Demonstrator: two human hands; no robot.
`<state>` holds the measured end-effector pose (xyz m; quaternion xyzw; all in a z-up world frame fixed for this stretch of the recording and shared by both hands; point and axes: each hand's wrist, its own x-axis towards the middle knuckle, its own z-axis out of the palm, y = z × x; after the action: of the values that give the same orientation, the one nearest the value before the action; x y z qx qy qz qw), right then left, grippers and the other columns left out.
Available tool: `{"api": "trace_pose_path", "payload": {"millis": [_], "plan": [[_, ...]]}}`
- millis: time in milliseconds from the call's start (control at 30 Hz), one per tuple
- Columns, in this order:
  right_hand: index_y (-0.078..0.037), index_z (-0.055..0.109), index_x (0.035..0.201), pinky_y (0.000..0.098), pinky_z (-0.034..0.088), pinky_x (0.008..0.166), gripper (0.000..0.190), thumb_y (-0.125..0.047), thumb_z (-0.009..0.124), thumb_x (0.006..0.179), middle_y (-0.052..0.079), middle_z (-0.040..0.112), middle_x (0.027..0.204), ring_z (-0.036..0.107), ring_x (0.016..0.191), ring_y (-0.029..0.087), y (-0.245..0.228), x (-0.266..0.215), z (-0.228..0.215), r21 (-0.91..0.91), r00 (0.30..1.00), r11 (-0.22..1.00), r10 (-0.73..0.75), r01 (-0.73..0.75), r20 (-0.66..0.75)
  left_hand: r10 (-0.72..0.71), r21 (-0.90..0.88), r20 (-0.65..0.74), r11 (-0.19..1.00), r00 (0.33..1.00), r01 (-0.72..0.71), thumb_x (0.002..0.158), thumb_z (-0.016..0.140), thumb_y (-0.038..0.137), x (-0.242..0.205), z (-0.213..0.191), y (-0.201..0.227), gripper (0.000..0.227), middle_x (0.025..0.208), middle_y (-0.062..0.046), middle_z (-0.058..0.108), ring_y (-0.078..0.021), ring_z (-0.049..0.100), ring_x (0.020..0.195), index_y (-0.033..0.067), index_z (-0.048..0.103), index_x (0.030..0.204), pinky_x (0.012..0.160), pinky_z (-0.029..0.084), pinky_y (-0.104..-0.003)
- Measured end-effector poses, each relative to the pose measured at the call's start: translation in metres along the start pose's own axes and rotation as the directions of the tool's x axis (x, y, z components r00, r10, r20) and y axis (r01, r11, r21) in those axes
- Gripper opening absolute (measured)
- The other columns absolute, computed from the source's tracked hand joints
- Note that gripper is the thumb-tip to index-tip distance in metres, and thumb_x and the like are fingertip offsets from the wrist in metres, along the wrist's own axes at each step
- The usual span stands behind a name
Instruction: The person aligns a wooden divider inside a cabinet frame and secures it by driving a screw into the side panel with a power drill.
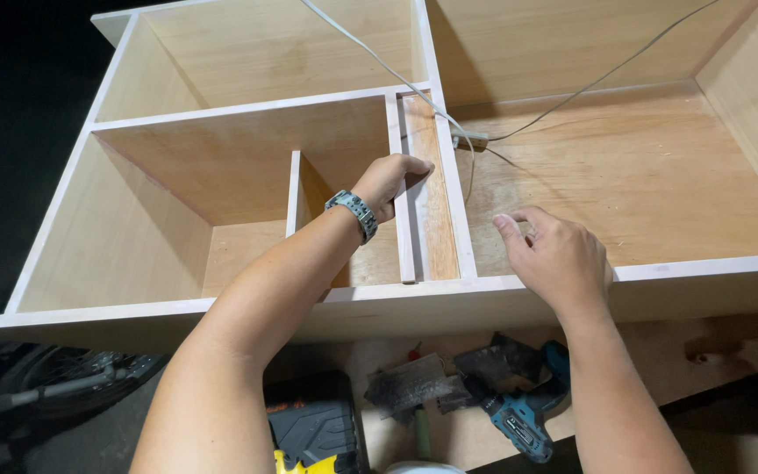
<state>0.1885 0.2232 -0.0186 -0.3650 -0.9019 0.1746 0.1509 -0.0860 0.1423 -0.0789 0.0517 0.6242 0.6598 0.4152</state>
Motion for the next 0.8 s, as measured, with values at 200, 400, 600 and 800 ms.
{"api": "trace_pose_path", "payload": {"millis": [200, 400, 600, 800], "plan": [[-0.022, 0.085, 0.119, 0.0604, 0.061, 0.086, 0.039, -0.052, 0.063, 0.106, 0.015, 0.082, 0.084, 0.080, 0.097, 0.044, -0.003, -0.002, -0.002, 0.016, 1.000, 1.000, -0.008, 0.008, 0.005, 0.028, 0.008, -0.022, 1.000, 0.999, -0.028, 0.084, 0.083, 0.008, -0.016, 0.005, 0.006, 0.064, 0.124, -0.015, 0.076, -0.0226, 0.070, 0.127, -0.0109, 0.061, 0.142, 0.124, 0.038, -0.051], [-0.019, 0.085, 0.121, 0.0576, 0.063, 0.084, 0.036, -0.045, 0.063, 0.109, 0.016, 0.081, 0.078, 0.081, 0.090, 0.041, -0.014, -0.008, -0.012, 0.025, 1.000, 1.000, 0.017, -0.017, 0.004, 0.034, 0.000, -0.015, 0.999, 0.999, -0.034, 0.082, 0.083, 0.006, -0.009, 0.004, 0.002, 0.061, 0.119, -0.015, 0.079, -0.0207, 0.073, 0.123, -0.0114, 0.064, 0.137, 0.125, 0.037, -0.049], [-0.020, 0.084, 0.124, 0.0589, 0.061, 0.088, 0.040, -0.049, 0.062, 0.107, 0.015, 0.082, 0.081, 0.081, 0.095, 0.043, -0.010, -0.004, -0.009, 0.012, 0.999, 1.000, 0.020, -0.020, 0.044, 0.033, -0.025, -0.042, 0.999, 0.999, -0.034, 0.078, 0.084, 0.003, -0.004, 0.005, 0.002, 0.058, 0.111, -0.015, 0.080, -0.0235, 0.077, 0.113, -0.0113, 0.067, 0.132, 0.113, 0.051, -0.049], [-0.022, 0.083, 0.126, 0.0581, 0.060, 0.092, 0.041, -0.050, 0.060, 0.107, 0.014, 0.082, 0.081, 0.081, 0.097, 0.041, -0.010, -0.003, -0.008, -0.008, 0.998, 0.999, 0.035, -0.035, 0.059, 0.028, -0.002, -0.032, 1.000, 0.999, -0.028, 0.078, 0.084, 0.004, -0.002, 0.006, 0.000, 0.057, 0.109, -0.016, 0.080, -0.0266, 0.077, 0.115, -0.0110, 0.067, 0.130, 0.113, 0.050, -0.053]]}}
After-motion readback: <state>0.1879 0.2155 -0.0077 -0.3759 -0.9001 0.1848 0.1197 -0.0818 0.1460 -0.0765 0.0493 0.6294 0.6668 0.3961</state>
